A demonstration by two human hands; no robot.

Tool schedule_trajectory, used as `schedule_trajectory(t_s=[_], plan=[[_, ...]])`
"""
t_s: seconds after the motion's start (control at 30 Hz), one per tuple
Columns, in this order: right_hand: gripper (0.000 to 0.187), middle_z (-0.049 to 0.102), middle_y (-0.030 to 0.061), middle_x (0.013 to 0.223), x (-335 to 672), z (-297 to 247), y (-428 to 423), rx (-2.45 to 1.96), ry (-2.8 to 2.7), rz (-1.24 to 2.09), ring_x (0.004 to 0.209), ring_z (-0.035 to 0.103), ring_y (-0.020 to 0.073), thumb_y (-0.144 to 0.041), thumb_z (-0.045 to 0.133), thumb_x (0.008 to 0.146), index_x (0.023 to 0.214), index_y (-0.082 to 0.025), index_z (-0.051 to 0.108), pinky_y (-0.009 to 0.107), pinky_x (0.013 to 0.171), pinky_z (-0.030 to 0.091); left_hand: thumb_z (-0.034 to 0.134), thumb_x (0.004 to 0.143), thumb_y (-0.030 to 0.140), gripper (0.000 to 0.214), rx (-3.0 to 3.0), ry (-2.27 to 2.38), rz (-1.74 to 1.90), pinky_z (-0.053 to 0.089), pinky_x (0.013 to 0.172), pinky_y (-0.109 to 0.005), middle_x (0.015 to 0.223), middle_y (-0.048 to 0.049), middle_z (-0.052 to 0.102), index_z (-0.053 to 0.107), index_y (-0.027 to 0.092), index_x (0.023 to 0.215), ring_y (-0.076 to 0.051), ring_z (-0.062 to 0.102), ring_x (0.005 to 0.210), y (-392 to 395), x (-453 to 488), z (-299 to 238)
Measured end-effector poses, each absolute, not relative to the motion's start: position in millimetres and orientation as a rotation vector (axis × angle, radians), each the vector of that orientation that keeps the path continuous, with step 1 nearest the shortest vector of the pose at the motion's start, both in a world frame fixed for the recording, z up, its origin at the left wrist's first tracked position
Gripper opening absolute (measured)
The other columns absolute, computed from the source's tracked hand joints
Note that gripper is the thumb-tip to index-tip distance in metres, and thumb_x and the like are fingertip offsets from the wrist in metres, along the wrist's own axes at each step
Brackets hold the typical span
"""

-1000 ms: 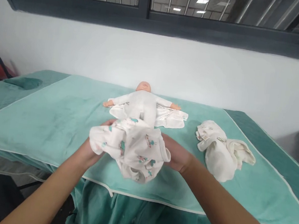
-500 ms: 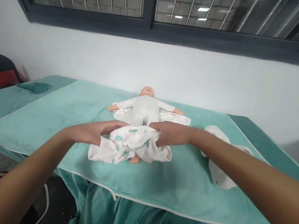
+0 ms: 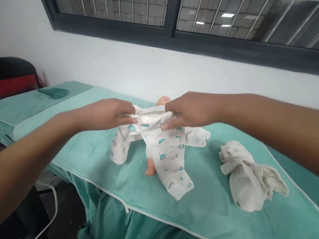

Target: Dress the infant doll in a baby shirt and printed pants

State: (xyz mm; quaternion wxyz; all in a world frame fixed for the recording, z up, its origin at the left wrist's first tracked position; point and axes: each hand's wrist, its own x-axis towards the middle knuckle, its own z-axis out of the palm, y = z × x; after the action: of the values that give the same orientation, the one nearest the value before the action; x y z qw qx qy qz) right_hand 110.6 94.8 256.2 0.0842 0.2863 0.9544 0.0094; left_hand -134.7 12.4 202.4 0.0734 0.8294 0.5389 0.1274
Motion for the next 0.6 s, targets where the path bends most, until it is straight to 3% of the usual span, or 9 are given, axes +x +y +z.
schedule_trajectory(t_s=[0.1,0.27,0.4,0.6], plan=[[0.042,0.063,0.002,0.075,101.6,272.4,95.2,1.016,2.868,-0.063,0.073,0.058,0.0198,-0.06,0.045,0.09,0.082,-0.022,0.062,0.032,0.065,0.037,0.045,0.091,0.049,0.036,2.458,1.679,0.644,0.032,0.057,-0.026,0.074,-0.0017,0.059,0.059,0.019,0.078,-0.016,0.051,0.066,8.7,-135.1,209.6],[0.021,0.061,-0.0004,0.075,86.6,283.9,89.3,1.13,3.085,-0.187,0.071,0.055,0.0149,-0.04,0.065,0.081,0.083,-0.02,0.061,0.029,0.062,0.036,0.058,0.084,0.052,0.033,2.175,1.401,0.754,0.035,0.053,-0.024,0.073,-0.0003,0.059,0.06,0.02,0.081,-0.013,0.053,0.063,-2.7,-138.9,217.1],[0.012,0.058,-0.0013,0.073,76.7,293.8,74.3,1.16,3.273,-0.343,0.067,0.051,0.0107,-0.025,0.069,0.075,0.078,-0.02,0.058,0.028,0.058,0.033,0.054,0.087,0.054,0.037,1.991,1.195,0.782,0.046,0.057,-0.026,0.078,-0.0038,0.065,0.064,0.019,0.08,-0.015,0.061,0.067,-6.4,-145.5,220.8],[0.023,0.058,-0.0021,0.07,64.4,311.3,60.5,1.135,3.394,0.014,0.07,0.054,0.0118,-0.04,0.073,0.076,0.073,-0.02,0.062,0.029,0.059,0.035,0.059,0.087,0.045,0.025,1.989,1.281,1.325,0.047,0.053,-0.028,0.07,-0.0012,0.062,0.061,0.02,0.085,-0.015,0.061,0.06,-2.6,-156.6,224.6]])
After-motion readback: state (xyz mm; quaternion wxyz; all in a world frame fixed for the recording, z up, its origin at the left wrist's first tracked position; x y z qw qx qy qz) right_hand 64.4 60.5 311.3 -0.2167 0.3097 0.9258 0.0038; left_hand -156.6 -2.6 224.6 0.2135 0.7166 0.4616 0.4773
